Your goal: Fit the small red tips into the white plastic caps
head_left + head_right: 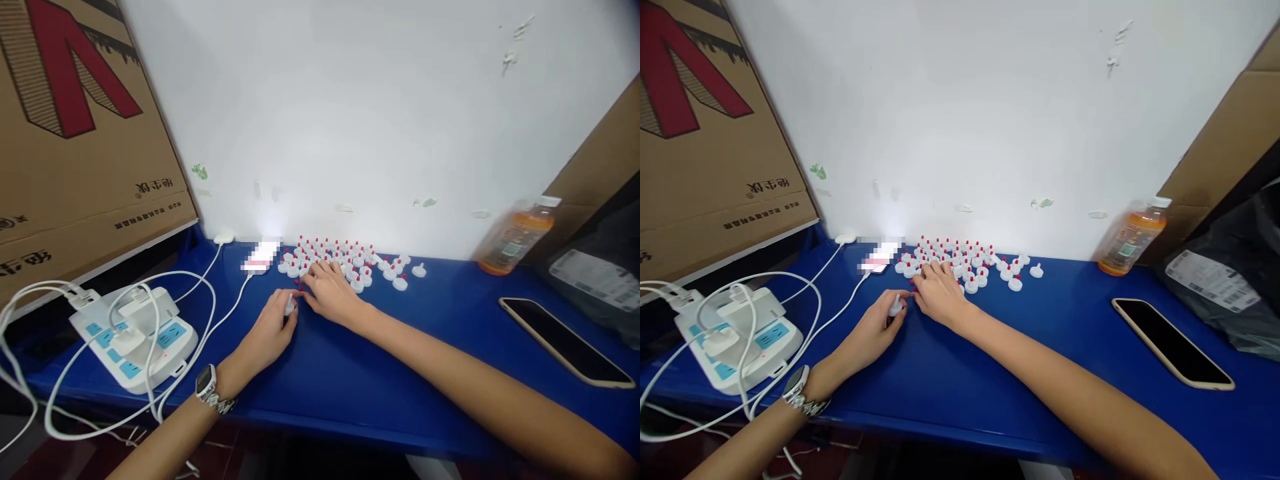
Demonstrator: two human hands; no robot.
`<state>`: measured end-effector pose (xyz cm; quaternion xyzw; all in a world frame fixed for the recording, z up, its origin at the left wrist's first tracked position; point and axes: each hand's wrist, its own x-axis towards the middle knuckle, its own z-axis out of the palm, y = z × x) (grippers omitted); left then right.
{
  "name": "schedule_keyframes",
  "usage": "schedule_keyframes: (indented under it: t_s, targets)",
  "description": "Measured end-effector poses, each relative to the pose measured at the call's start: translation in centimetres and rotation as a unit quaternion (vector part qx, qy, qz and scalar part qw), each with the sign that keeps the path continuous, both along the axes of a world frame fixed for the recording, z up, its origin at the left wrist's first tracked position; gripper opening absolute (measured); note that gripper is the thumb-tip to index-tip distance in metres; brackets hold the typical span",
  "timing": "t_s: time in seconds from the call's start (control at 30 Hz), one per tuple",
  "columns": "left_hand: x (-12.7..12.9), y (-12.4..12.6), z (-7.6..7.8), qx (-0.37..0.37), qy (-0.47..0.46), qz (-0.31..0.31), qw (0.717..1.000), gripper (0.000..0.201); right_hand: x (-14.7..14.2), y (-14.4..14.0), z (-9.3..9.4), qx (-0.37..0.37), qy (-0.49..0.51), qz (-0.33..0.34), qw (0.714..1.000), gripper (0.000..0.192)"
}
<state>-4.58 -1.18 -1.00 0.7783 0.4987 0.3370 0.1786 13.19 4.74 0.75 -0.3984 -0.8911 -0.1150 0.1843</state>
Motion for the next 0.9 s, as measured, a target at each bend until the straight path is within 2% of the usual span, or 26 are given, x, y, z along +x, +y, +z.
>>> schedule_keyframes:
  t_s: [0.13,0.2,0.27,0.37,0.43,0.6,0.77,0.9]
  targets:
    - [0.1,-0.1,-0.1,-0.005,-0.001,0.000,1.000,0.029,-1.3,0.9,-0.6,-0.004,-0.019,-0.004,1.000,0.016]
    - [0.1,-0.2,0.1,-0.012,-0.001,-0.004,1.000,0.030,-0.9,0.6,-0.5,-0.021,0.031,0.007,0.999,0.013]
    - [0.2,-0.4,0.2,-0.026,-0.001,-0.006,1.000,0.028,-0.1,-0.1,-0.2,-0.070,0.132,0.026,0.988,0.011]
    - [0.5,-0.6,0.4,-0.050,0.002,-0.011,0.999,0.024,1.8,-1.6,0.4,-0.183,0.308,0.042,0.933,0.011]
    - [1.1,-0.6,0.6,-0.059,0.016,-0.026,0.998,0.022,3.2,-2.5,0.4,-0.234,0.382,0.029,0.894,0.013]
    - [3.9,0.2,1.0,-0.062,0.048,-0.087,0.993,0.019,6.3,-3.3,-0.8,-0.278,0.465,0.004,0.840,0.022]
    - [6.3,0.8,1.1,-0.054,0.029,-0.121,0.991,0.026,7.5,-3.1,-1.2,-0.358,0.550,0.055,0.753,0.031]
    - [6.6,0.4,1.1,-0.064,0.028,-0.135,0.988,0.032,7.1,-3.6,-0.8,-0.395,0.552,0.080,0.730,0.034]
